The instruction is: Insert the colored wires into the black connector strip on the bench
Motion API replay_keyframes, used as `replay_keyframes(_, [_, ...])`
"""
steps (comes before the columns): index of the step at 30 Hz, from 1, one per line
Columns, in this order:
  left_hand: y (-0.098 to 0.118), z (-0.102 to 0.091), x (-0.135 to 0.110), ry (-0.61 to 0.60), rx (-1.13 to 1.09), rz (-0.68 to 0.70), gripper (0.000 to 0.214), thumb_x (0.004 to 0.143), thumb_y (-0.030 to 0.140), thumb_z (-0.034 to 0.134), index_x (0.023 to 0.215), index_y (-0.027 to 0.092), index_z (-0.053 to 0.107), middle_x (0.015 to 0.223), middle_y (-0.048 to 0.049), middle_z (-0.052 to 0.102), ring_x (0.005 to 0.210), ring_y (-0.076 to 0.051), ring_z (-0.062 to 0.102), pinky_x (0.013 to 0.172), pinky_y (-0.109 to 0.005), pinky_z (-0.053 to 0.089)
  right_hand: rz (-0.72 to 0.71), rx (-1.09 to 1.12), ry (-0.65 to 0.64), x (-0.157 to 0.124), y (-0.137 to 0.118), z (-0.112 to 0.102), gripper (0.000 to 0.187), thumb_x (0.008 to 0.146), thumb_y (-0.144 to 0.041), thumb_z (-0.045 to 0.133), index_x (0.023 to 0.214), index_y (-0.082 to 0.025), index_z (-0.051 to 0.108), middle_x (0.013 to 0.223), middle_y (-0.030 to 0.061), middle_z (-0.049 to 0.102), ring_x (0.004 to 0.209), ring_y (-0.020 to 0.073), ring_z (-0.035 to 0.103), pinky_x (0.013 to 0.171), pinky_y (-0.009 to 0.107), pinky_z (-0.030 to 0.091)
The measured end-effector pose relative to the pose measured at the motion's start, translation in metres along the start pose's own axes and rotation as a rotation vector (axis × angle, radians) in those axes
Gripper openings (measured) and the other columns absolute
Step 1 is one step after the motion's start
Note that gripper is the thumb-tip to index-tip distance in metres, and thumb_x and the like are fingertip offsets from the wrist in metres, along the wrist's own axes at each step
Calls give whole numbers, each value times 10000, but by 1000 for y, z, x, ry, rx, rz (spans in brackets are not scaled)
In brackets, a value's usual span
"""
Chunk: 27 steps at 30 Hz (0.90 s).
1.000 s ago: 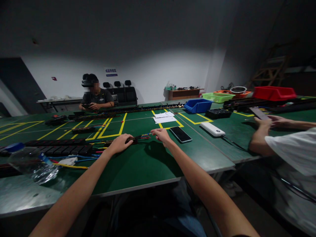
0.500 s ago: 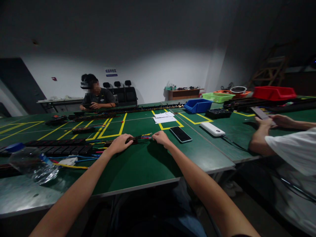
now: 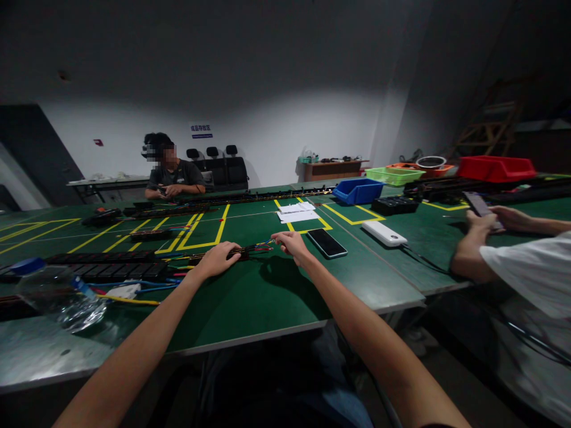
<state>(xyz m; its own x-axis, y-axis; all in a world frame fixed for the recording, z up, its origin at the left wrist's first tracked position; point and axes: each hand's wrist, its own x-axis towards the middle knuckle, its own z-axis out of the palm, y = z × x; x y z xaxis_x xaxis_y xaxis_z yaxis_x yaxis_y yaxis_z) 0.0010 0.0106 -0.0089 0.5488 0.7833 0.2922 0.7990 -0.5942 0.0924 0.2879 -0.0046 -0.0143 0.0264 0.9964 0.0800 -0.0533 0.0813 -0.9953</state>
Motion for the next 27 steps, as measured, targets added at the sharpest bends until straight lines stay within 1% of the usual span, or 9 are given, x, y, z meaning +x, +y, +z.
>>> replay_keyframes(3, [-1,1,1,6,-4,6,381,999,447,464,1213,204,665,1176,-104,698,1070,-271,656,910,-394,529,11,-52,32,1,2,-1,259,715,-210,645,913,-116,781,689,18,638,451,47,399,402,187,225])
replay_keyframes(7, [-3,3,1,5,2,1,377,996,448,468,1213,212,664,1169,-98,698,1060,-272,661,891,-389,533,48,-261,46,6,9,-3,180,750,-233,650,826,-113,761,647,18,635,443,58,389,417,209,247])
replay_keyframes(11, [-2,2,1,1,4,0,372,998,445,463,1214,213,658,1182,-95,695,1077,-270,657,896,-389,532,30,-534,-35,8,16,-4,171,785,-233,613,693,-136,719,506,-19,533,444,81,407,445,218,271])
replay_keyframes(14, [1,0,0,-8,7,-6,373,1001,442,458,1216,208,654,1190,-98,692,1083,-271,654,903,-395,530,-1,-646,-39,9,18,-4,200,791,-232,595,643,-144,697,470,-26,490,448,88,410,453,225,264])
replay_keyframes(17, [2,-2,0,-16,2,-15,376,1002,448,457,1220,210,652,1196,-97,691,1085,-269,652,899,-392,530,-23,-574,19,10,18,-4,197,779,-258,606,669,-134,712,527,-11,538,467,85,406,453,223,269])
replay_keyframes(20, [1,-1,0,-19,-6,-16,380,1003,452,457,1224,211,652,1202,-97,689,1089,-268,651,900,-391,530,-1,-347,66,8,12,-4,221,747,-285,624,803,-119,759,644,9,610,467,69,383,436,217,255])
replay_keyframes(23, [1,-1,0,-12,-10,-10,379,1001,451,459,1222,211,653,1203,-97,689,1092,-271,653,908,-396,530,6,-89,23,3,4,-2,313,714,-291,638,937,-121,777,724,16,632,474,59,399,421,203,226])
replay_keyframes(25, [1,-1,0,-6,-12,-6,375,1000,448,461,1217,212,655,1201,-98,692,1093,-272,653,916,-400,528,-7,-18,-5,0,0,-1,326,692,-284,650,945,-123,778,709,9,620,475,57,400,416,197,214])
replay_keyframes(27, [1,-2,0,-5,-17,-6,372,998,446,464,1212,213,659,1200,-100,694,1091,-272,653,917,-399,528,-10,-13,-5,-1,-2,0,325,688,-277,651,945,-125,778,703,9,621,472,57,399,415,196,214])
